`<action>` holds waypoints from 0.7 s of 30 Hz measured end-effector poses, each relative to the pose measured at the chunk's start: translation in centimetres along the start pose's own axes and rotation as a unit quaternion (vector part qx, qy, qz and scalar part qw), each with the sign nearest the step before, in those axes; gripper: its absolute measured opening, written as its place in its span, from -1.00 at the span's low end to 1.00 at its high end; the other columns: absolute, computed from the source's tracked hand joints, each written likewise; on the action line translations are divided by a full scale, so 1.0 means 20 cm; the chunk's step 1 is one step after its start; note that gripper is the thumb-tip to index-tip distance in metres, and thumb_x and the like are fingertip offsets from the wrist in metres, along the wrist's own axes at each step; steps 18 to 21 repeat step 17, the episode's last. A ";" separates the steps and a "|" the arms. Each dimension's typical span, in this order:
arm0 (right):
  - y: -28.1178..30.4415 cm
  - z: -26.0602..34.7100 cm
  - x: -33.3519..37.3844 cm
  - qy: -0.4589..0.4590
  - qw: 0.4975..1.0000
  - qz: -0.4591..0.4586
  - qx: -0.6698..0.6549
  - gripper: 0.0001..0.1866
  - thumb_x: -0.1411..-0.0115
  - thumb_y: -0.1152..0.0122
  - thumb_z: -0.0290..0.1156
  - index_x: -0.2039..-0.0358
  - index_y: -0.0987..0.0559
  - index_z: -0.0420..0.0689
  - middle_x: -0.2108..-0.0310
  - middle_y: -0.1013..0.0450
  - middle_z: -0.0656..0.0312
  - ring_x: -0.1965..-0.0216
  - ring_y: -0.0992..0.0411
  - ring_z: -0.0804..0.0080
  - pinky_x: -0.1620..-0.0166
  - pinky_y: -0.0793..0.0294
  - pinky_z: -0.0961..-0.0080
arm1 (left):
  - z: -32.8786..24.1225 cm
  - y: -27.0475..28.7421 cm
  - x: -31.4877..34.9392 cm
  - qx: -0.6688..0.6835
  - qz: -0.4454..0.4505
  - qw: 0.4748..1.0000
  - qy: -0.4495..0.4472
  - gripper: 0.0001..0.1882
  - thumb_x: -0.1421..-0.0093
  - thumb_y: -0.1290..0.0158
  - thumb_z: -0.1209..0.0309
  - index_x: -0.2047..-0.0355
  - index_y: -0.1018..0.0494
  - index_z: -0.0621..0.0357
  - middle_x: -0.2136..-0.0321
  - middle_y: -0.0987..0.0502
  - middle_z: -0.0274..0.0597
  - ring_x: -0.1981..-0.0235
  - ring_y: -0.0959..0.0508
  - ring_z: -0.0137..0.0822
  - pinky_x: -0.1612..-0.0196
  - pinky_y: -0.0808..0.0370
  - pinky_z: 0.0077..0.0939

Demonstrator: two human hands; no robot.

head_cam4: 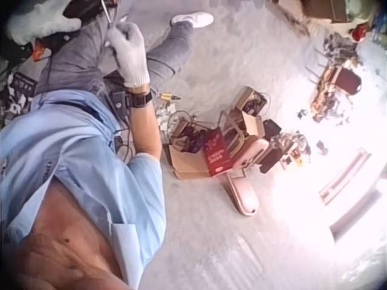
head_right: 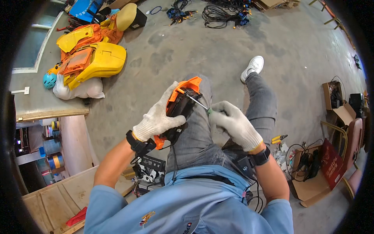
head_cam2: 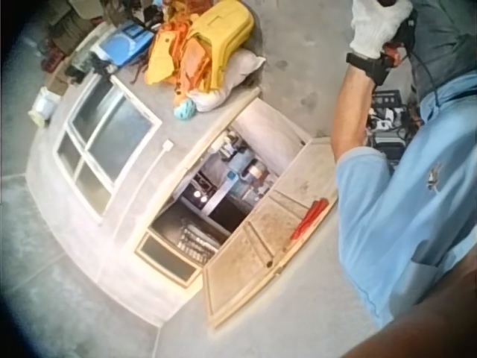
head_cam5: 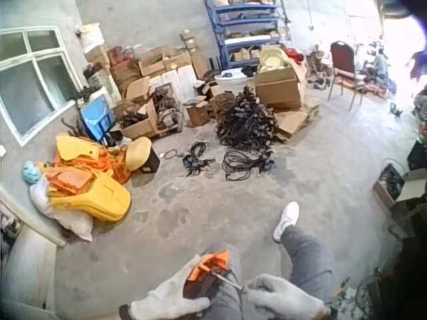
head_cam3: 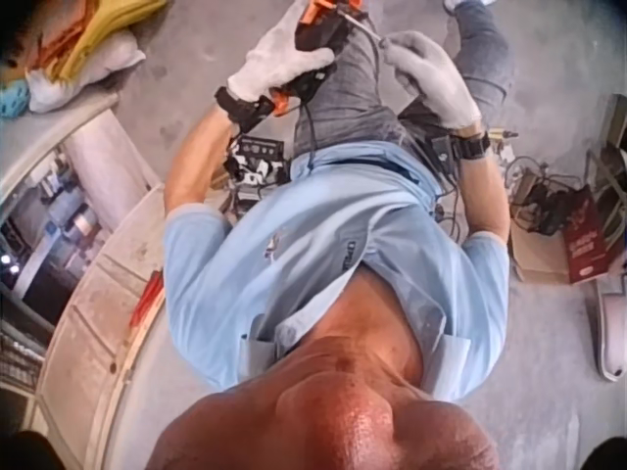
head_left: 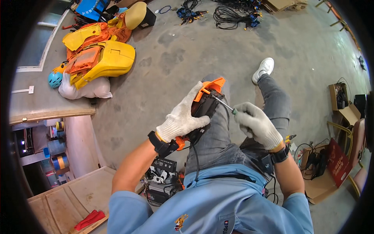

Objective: The person unscrews a black component from an orange plastic frame using a screwdriver, detaches it, and then places it back into the frame to align it.

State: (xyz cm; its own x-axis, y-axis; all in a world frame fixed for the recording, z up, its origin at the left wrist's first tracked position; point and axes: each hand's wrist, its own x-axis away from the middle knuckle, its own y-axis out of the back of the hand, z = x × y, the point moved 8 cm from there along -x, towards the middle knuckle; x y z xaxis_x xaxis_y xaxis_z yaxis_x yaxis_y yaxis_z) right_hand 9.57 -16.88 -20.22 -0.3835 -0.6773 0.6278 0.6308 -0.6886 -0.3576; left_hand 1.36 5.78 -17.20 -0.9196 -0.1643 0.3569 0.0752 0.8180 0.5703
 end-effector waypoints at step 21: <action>0.03 0.00 -0.02 0.081 0.991 -0.040 0.102 -0.58 -0.45 -0.17 -0.36 -0.26 -0.60 -0.20 0.40 -0.60 0.30 0.55 -0.42 0.56 0.40 -0.49 0.43 | -0.03 -0.01 0.01 -0.001 0.011 1.000 0.026 0.23 -0.07 -0.40 0.30 -0.66 0.07 0.04 -0.36 -0.46 0.17 -0.36 -0.50 -0.06 -0.46 -0.37 -0.23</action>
